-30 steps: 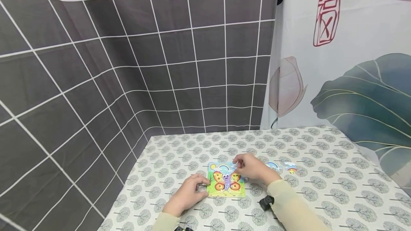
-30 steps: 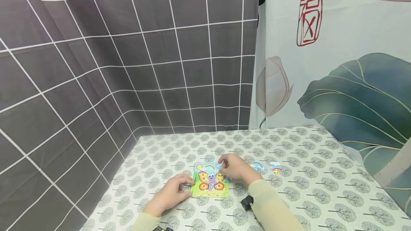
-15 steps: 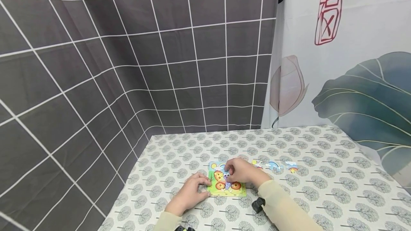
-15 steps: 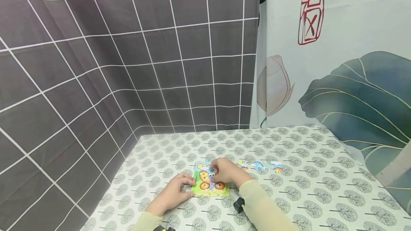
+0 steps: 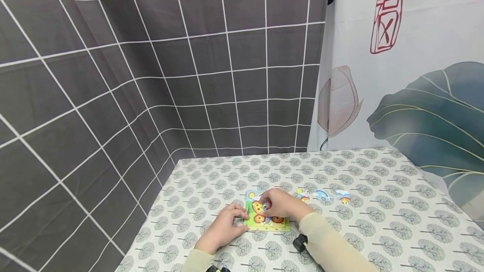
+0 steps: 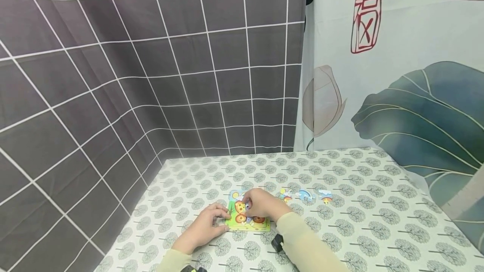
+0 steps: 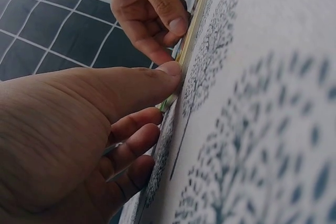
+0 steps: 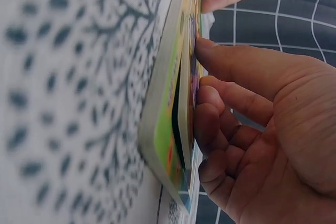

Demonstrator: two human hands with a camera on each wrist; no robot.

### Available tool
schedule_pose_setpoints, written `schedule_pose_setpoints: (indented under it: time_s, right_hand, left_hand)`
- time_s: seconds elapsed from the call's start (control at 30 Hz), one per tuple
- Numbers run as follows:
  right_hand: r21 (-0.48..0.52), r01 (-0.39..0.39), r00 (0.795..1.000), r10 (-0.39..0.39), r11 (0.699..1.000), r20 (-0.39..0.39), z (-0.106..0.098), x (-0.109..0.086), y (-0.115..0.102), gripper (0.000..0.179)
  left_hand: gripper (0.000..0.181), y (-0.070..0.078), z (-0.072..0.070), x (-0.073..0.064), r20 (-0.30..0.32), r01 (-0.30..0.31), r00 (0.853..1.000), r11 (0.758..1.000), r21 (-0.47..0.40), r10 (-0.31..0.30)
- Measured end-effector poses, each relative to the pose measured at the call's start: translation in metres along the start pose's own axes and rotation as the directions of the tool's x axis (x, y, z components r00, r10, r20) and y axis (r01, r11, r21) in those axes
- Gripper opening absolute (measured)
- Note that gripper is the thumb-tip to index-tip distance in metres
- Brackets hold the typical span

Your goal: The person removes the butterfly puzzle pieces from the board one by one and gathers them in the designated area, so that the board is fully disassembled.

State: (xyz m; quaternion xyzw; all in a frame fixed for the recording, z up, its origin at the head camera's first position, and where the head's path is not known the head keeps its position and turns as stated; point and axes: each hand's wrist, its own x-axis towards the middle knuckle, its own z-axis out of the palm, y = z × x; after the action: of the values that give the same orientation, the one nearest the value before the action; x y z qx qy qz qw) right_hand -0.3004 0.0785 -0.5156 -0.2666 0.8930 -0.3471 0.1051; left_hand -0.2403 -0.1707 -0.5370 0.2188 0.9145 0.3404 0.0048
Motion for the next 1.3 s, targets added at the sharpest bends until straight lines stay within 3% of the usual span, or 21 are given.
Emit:
schedule_pose_setpoints:
  time_s: [0.23,0.5,0.8,1.3]
  right_hand:
    - [-0.053,0.009,1.000,-0.010,0.999,-0.014,0.004,0.005,-0.004,0.030]
    - [-0.045,-0.025,0.999,0.024,0.999,-0.024,0.007,0.011,-0.003,0.024]
    - [-0.051,-0.036,0.999,0.035,0.998,-0.020,0.007,0.011,-0.005,0.026]
    - [-0.054,-0.003,0.998,-0.001,0.999,-0.065,0.009,0.011,-0.002,0.026]
  left_hand:
    - [0.026,-0.001,0.000,0.000,0.002,-0.021,1.000,1.000,0.021,0.021]
    - [0.027,0.001,-0.002,0.002,0.042,0.014,0.999,1.000,0.027,-0.015]
    - [0.027,0.005,-0.004,0.000,0.042,0.000,0.999,0.999,0.033,-0.002]
    - [0.025,0.008,-0.004,0.000,0.063,0.062,0.996,0.998,0.021,-0.064]
